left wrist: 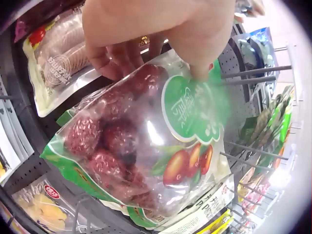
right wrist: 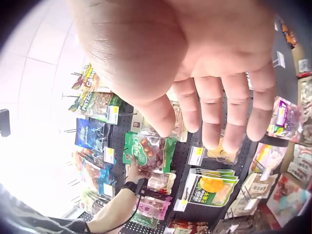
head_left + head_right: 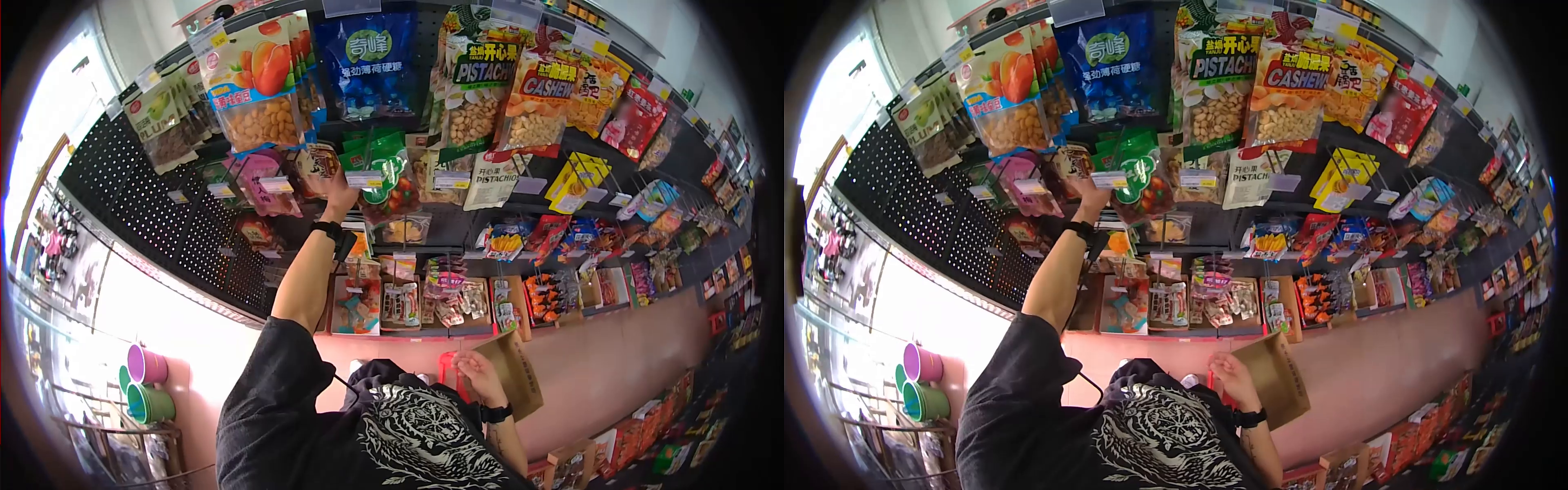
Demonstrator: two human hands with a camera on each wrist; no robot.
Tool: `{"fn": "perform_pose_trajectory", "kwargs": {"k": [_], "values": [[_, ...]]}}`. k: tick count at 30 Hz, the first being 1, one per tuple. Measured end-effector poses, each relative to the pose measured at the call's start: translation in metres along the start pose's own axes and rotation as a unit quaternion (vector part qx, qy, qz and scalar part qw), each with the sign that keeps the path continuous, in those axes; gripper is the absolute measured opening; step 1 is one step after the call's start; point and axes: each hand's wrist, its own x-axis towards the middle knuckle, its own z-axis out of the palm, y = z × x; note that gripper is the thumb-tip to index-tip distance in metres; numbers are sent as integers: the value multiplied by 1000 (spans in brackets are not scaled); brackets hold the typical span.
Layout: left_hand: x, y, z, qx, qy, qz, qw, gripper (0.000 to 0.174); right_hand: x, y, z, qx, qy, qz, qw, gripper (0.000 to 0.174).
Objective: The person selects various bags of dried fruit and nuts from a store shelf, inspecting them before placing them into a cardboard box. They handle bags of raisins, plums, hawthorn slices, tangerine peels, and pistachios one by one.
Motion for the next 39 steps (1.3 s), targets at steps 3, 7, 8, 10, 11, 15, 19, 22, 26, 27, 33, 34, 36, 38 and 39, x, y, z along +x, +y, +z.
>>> {"fn": "perform_pose_trajectory", "kwargs": {"k": [3,7,8,10,11,15,19,22,26,27,33,34,36,38,39], "values": [[1,-12,6,-138,-41,-124,982,39,3,0,-2,-1,-10,0,1000,24],[1,-16,10,-201,-37,-130,970,39,6,4,2,29,-20,-2,999,26],[0,-15,13,-224,-11,-116,967,39,7,5,3,30,-19,-1,999,26],[2,-3,9,-251,15,-101,963,38,12,4,5,33,-25,0,999,26],[3,2,5,-294,-2,-83,952,38,15,3,8,33,-21,-2,999,26],[-5,18,-17,-338,-58,-104,934,32,25,-12,25,24,14,-1,1000,23],[-13,39,-43,-370,-106,-139,912,27,46,-19,45,25,4,-4,1000,26],[-20,49,-60,-383,-138,-167,898,26,62,-23,61,8,-3,-11,1000,26],[-21,68,-79,-353,-176,-193,899,25,75,-30,84,-12,12,-3,1000,27],[-20,68,-80,-367,-188,-206,887,25,78,-31,91,-16,12,-2,1000,28],[-20,69,-80,-460,-200,-248,829,25,81,-26,108,-13,24,-2,1000,30],[-19,71,-80,-462,-208,-251,825,25,78,-26,108,-15,35,-5,999,30],[-19,76,-82,-497,-197,-254,806,24,75,-28,109,-3,47,-3,999,29],[-20,69,-78,-485,-208,-244,814,24,72,-27,105,6,55,-6,998,29],[-21,68,-75,-481,-193,-239,821,23,72,-26,103,5,46,4,999,29]]}}
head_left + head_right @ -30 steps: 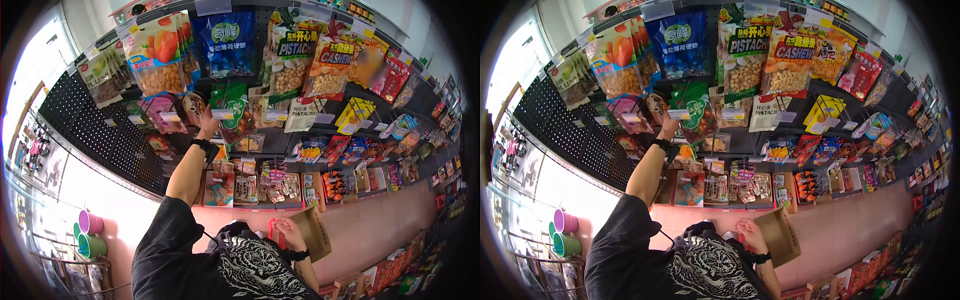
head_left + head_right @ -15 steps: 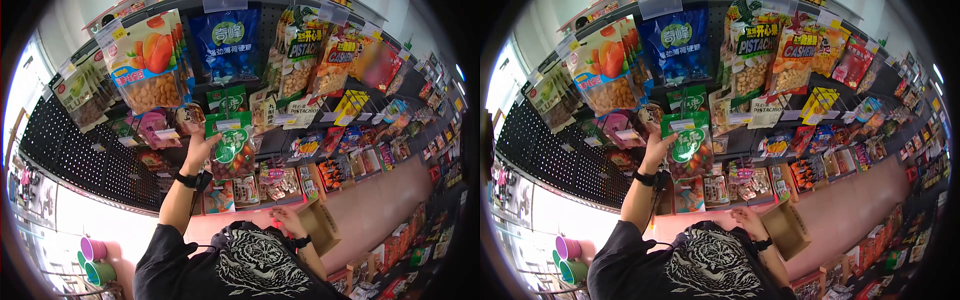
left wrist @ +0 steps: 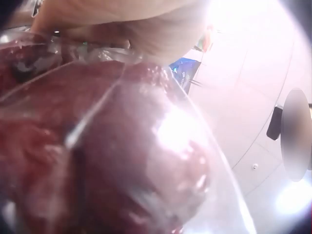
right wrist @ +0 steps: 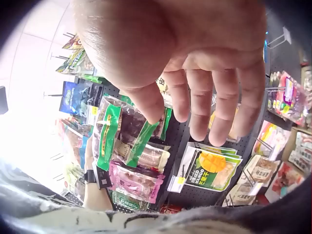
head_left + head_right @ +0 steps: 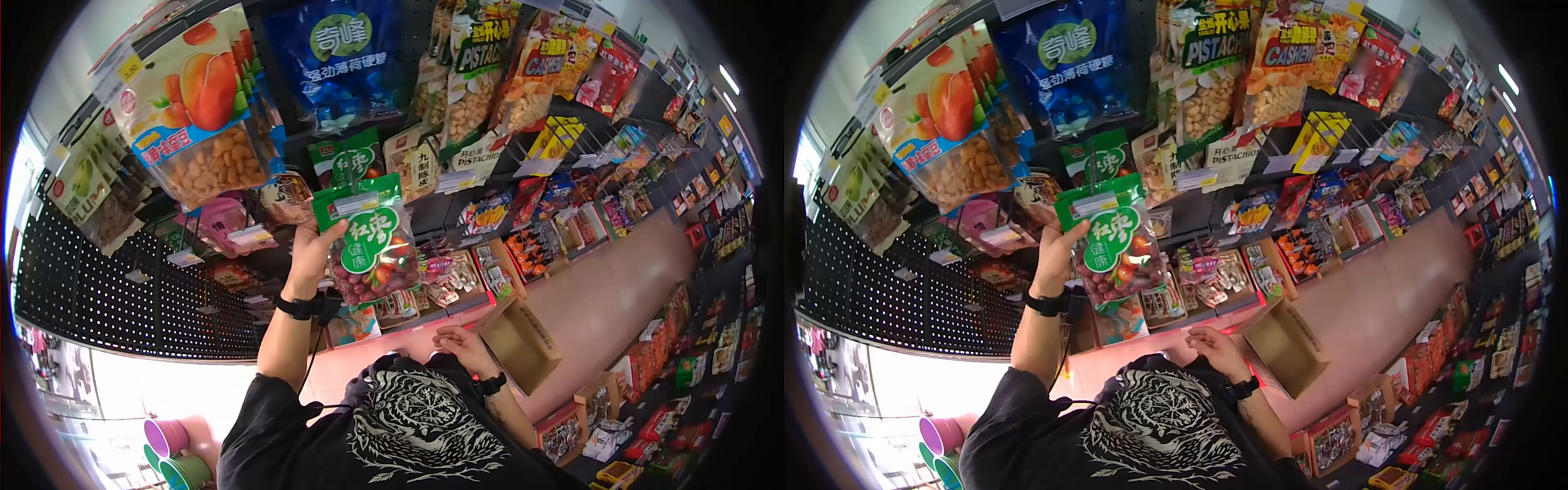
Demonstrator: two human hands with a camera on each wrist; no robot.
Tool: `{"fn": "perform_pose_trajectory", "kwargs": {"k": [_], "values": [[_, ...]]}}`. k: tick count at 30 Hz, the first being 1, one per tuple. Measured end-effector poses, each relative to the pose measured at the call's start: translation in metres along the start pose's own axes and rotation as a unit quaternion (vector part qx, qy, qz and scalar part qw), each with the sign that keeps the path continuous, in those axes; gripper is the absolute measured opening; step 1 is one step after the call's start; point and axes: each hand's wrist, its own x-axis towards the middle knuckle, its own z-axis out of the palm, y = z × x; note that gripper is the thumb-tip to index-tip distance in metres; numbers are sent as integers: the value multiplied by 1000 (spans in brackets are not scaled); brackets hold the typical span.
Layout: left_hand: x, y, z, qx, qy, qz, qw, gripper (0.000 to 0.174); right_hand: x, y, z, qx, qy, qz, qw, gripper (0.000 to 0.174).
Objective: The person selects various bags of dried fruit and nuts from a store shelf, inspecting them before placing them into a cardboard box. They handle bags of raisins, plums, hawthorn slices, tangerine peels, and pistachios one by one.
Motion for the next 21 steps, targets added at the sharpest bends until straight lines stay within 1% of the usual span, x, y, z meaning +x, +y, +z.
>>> {"fn": "perform_pose_trajectory", "kwargs": {"k": [1,5,7,9,11,13,16,18,19,21], "values": [[1,-3,-1,5,13,13,1000,22,0,0,-3,-2,-10,9,1000,30],[5,-15,-8,-4,35,7,999,20,-6,-1,-20,-7,-4,19,1000,30],[3,-16,-3,-22,46,16,999,19,-6,1,-33,-1,-8,3,1000,30],[0,-18,1,-8,63,36,997,20,-5,-1,-48,-4,-16,-4,1000,30],[-4,-20,8,-6,76,38,996,20,-8,-6,-63,-9,-29,-10,999,29],[-9,-15,14,0,102,48,994,21,-10,-21,-73,14,0,26,1000,30],[-14,-10,23,28,128,39,991,22,-10,-30,-93,34,-8,41,999,29],[-9,-20,15,-23,102,15,994,24,-7,-20,-111,16,-31,30,999,29],[-6,-24,11,-20,111,20,993,24,-5,-15,-118,3,-43,21,999,29],[2,-29,1,-13,80,0,997,26,-4,-4,-130,15,-66,14,998,29]]}}
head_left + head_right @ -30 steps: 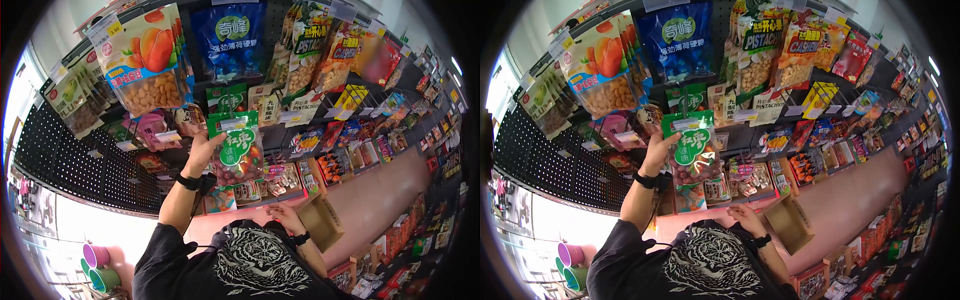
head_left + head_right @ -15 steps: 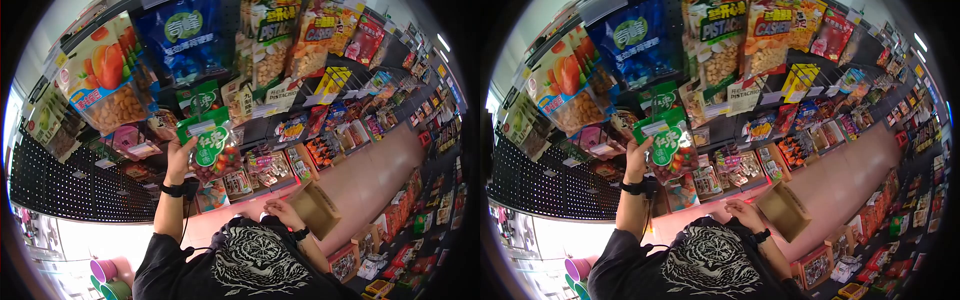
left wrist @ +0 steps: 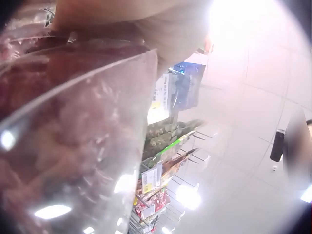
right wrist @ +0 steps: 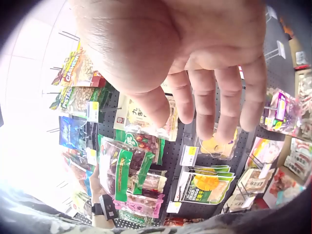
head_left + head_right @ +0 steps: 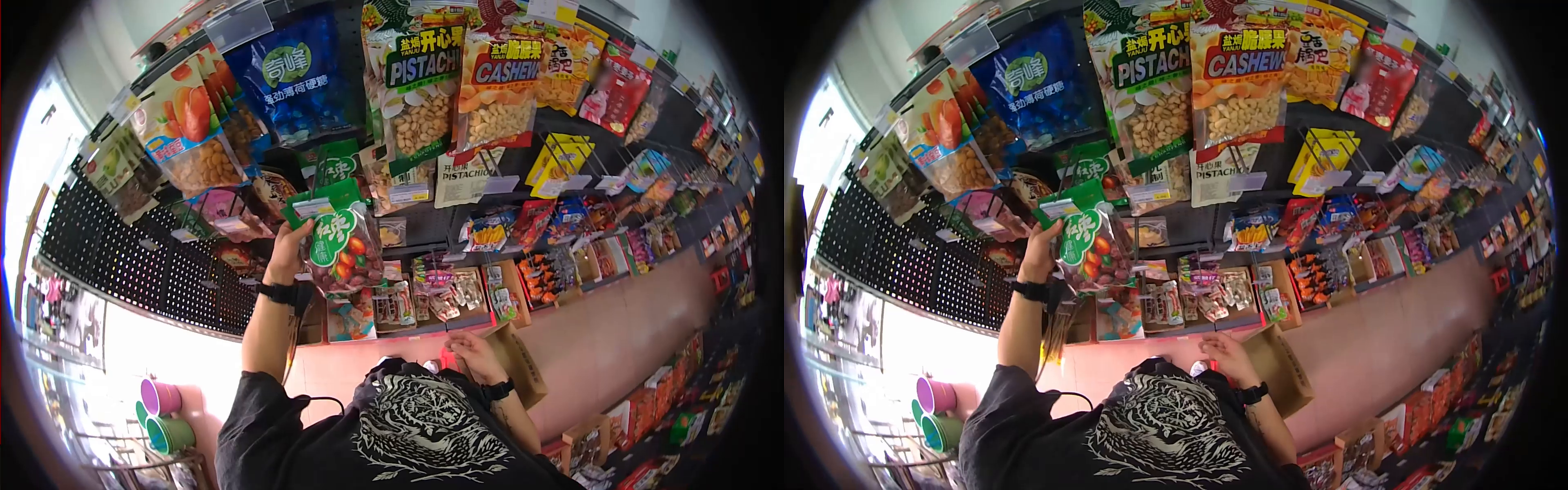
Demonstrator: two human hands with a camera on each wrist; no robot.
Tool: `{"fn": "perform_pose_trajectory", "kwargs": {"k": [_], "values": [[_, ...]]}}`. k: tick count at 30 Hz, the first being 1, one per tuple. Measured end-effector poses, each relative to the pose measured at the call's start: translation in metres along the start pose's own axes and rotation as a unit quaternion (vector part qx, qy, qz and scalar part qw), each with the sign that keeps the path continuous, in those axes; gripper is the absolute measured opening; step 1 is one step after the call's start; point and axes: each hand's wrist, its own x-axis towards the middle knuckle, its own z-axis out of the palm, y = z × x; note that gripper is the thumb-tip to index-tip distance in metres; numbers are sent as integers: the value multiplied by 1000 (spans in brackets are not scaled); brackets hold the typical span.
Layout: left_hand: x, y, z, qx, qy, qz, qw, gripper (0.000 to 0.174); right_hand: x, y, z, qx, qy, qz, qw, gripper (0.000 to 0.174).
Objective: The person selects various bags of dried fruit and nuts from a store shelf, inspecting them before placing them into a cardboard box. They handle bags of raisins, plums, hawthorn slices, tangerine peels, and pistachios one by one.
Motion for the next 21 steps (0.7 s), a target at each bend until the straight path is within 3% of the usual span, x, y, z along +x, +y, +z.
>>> {"fn": "perform_pose_trajectory", "kwargs": {"k": [3,8,10,12,21], "values": [[10,3,-19,22,-45,-9,999,28,1,12,-18,-6,-42,-19,999,27],[25,10,-51,160,-62,25,985,26,8,24,-31,-37,-69,26,997,25],[20,21,-31,138,-61,58,987,25,8,27,-32,-33,-82,32,996,25],[28,17,-44,186,-69,8,980,27,13,26,-33,-31,-90,32,995,25],[15,12,-25,53,-33,-24,998,22,7,28,-36,-23,-78,-14,997,26]]}}
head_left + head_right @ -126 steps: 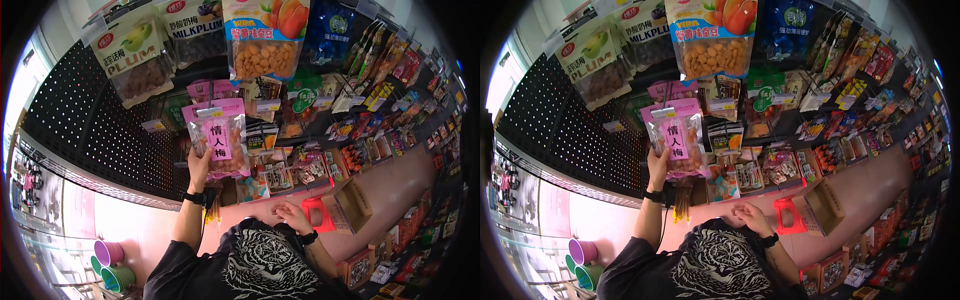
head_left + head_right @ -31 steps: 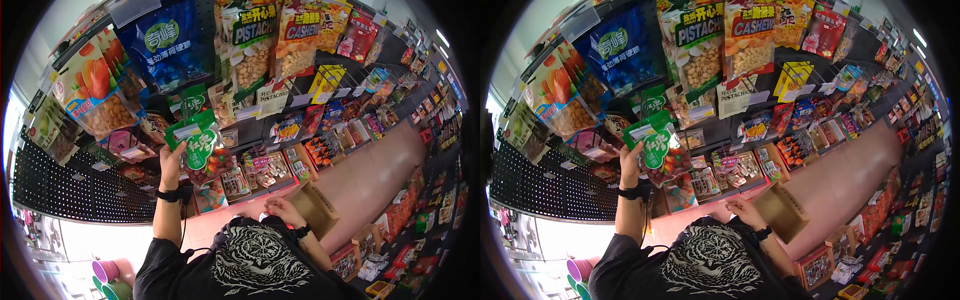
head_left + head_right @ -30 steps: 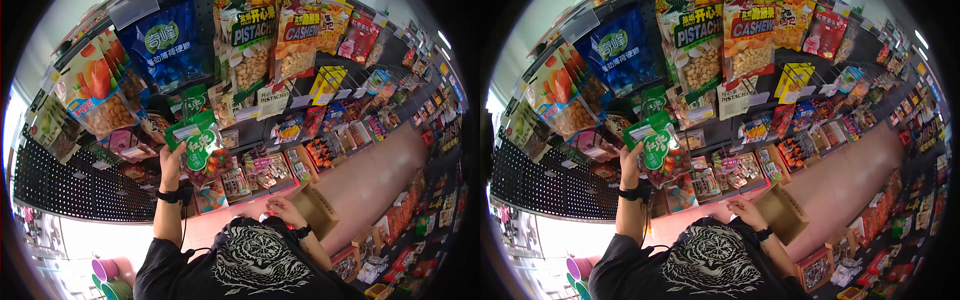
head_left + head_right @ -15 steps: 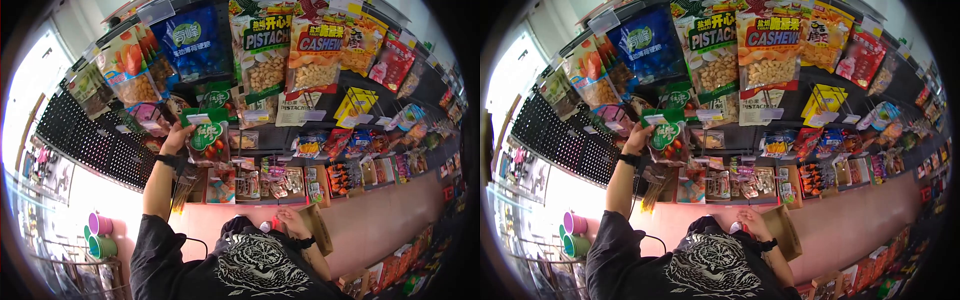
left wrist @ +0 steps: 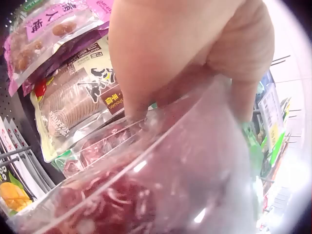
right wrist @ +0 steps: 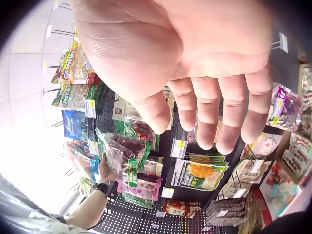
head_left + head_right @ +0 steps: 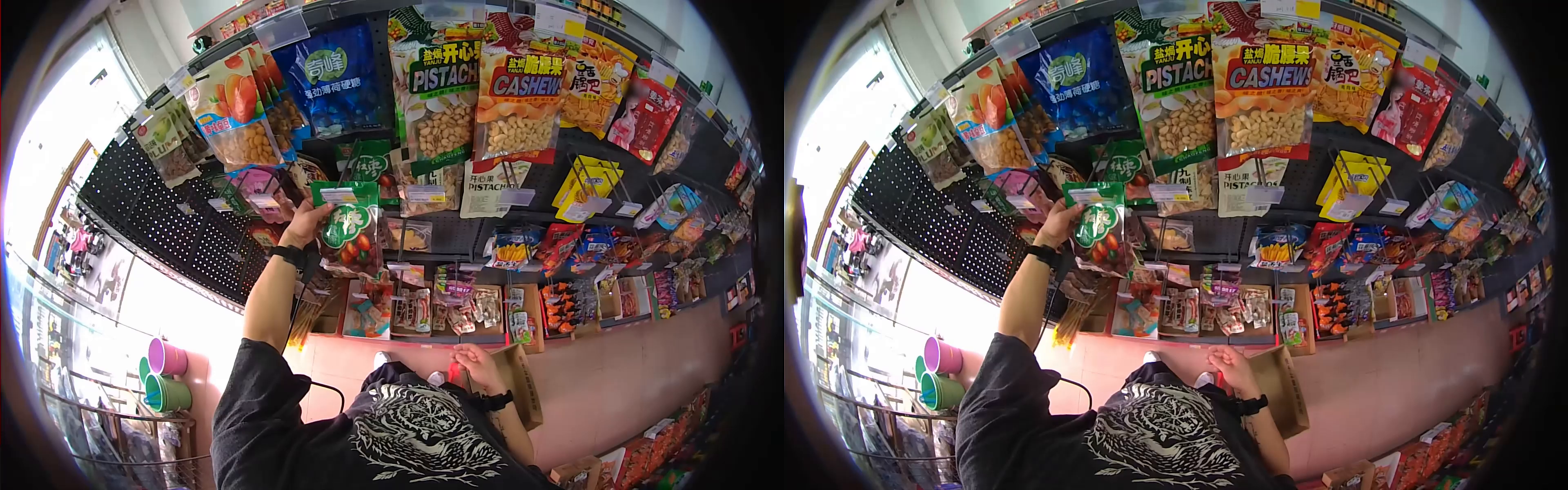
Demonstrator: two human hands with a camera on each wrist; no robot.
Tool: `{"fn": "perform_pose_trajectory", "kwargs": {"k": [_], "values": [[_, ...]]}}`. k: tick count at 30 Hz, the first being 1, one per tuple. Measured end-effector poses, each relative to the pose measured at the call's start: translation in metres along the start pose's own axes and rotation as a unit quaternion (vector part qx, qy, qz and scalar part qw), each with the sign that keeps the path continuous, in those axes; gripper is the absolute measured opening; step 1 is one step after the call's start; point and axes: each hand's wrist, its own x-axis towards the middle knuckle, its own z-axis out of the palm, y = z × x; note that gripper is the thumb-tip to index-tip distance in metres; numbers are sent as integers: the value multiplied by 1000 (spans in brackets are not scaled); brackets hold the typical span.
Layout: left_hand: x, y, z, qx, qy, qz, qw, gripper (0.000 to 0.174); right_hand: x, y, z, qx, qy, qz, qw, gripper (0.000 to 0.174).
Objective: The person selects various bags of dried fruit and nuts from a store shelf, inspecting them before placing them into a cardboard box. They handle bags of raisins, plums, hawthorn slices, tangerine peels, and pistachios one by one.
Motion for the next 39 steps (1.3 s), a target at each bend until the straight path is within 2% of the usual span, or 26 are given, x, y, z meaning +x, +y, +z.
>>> {"fn": "perform_pose_trajectory", "kwargs": {"k": [2,4,9,11,15,17,20,21,22,23,24,25,26,27,29,30,31,32,34,35,36,37,39], "values": [[6,-6,-2,34,6,23,999,23,-5,-2,0,24,17,27,999,23],[12,-11,-4,66,11,47,997,23,-9,1,-4,40,25,17,999,23],[19,-19,-17,15,5,9,1000,30,-16,-1,-9,37,51,18,998,22],[23,-32,-27,-3,13,18,1000,31,-16,0,-11,39,54,19,998,21],[18,-40,-26,-60,-55,13,997,32,-15,-2,-10,32,59,18,998,21],[11,-37,-16,-28,-74,-28,996,33,-15,2,-11,25,50,9,998,21],[-9,-37,-10,180,-103,-94,974,26,-11,2,-12,23,46,3,999,24],[-18,-43,-3,252,-120,-116,953,23,-14,-6,-6,33,57,7,998,24],[-38,-27,30,321,-152,-126,926,22,-19,-21,2,-90,64,-43,993,27],[-46,-44,36,347,-176,-105,915,24,-22,-31,8,-209,80,-81,971,31],[-53,-58,44,410,-226,-21,883,26,-21,-31,12,-245,91,-133,956,37],[-70,-46,83,472,-244,35,847,27,-21,-29,18,-279,105,-169,939,43],[-80,-67,86,476,-263,96,834,25,-29,-67,30,-309,104,-189,926,53],[-93,-66,113,484,-254,23,837,20,-31,-82,37,-330,113,-220,911,62],[-107,-87,147,371,-306,73,874,16,-31,-84,46,-323,88,-245,910,69],[-112,-96,167,332,-311,62,889,14,-35,-89,49,-326,75,-236,912,70],[-120,-105,186,297,-308,48,903,13,-39,-90,53,-307,89,-215,923,52],[-124,-115,198,264,-306,-2,915,14,-44,-85,51,-346,132,-219,903,40],[-127,-136,222,266,-299,9,916,13,-57,-85,39,-408,214,-203,864,13],[-128,-142,237,285,-308,31,907,13,-67,-80,29,-413,252,-198,853,11],[-126,-149,248,303,-338,94,886,19,-75,-68,20,-418,290,-193,839,10],[-125,-148,259,329,-338,61,879,30,-84,-54,11,-422,326,-189,825,10],[-122,-147,262,358,-299,-1,885,38,-110,-30,-7,-462,376,-127,793,13]]}}
